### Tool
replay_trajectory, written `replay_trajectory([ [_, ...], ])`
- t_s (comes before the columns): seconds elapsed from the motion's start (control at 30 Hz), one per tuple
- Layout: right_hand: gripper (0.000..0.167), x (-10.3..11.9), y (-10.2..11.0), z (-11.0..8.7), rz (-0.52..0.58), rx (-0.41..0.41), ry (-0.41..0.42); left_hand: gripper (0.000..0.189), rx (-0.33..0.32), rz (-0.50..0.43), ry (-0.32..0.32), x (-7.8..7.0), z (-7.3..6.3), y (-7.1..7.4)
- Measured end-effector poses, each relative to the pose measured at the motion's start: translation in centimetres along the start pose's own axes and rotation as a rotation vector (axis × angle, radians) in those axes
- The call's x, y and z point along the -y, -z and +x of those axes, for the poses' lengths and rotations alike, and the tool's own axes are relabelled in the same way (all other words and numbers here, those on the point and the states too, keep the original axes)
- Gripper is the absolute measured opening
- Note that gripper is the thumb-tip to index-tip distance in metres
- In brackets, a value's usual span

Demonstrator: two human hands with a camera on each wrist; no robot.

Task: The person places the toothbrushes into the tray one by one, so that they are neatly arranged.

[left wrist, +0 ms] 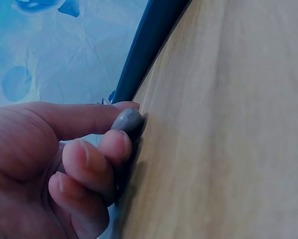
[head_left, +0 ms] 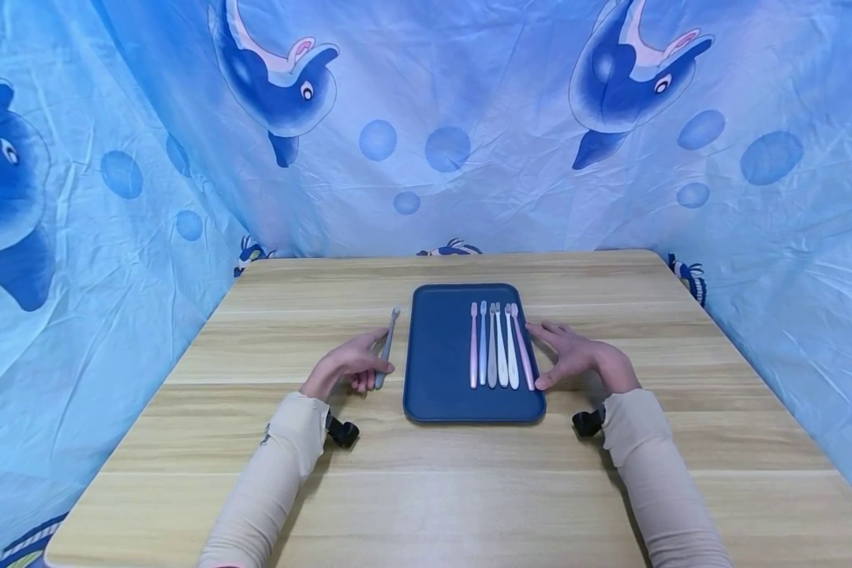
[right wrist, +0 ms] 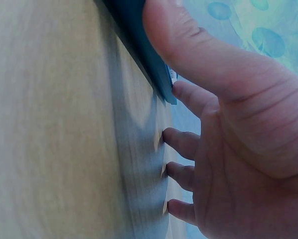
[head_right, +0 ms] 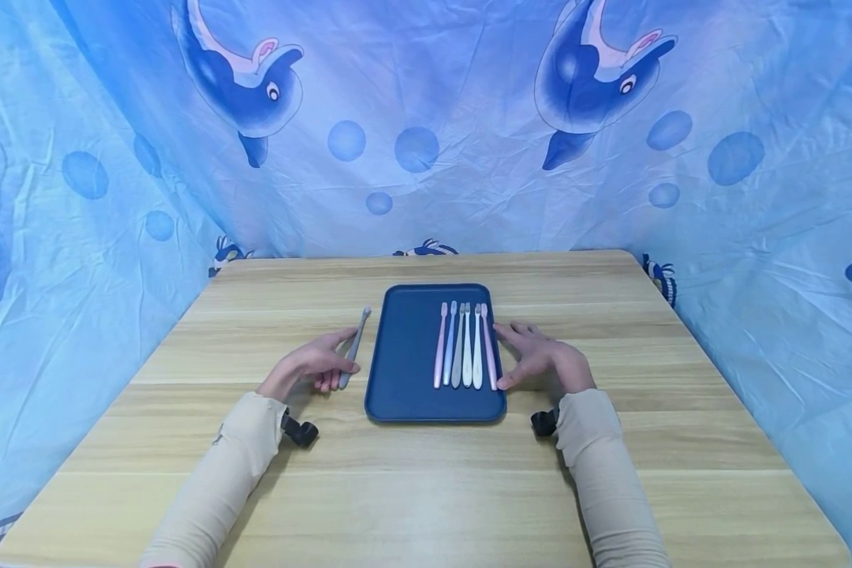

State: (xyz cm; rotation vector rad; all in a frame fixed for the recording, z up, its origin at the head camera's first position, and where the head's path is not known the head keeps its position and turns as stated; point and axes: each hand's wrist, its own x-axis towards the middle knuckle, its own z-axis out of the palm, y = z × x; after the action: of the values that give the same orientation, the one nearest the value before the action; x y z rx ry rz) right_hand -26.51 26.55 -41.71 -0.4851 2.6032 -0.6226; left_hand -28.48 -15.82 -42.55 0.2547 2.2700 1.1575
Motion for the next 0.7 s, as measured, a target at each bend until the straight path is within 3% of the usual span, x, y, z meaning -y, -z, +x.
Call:
replay_trajectory([
  [0.43,0.129,-0.09,0.01,-0.11,0.003,-0.001,0.019,0.092,-0.012,-0.058,0.0,0.09,0.03,-0.02],
  [0.7,0.128,-0.22,0.1,-0.05,0.005,0.001,0.025,0.093,0.007,-0.182,0.009,-0.23,0.15,0.03],
])
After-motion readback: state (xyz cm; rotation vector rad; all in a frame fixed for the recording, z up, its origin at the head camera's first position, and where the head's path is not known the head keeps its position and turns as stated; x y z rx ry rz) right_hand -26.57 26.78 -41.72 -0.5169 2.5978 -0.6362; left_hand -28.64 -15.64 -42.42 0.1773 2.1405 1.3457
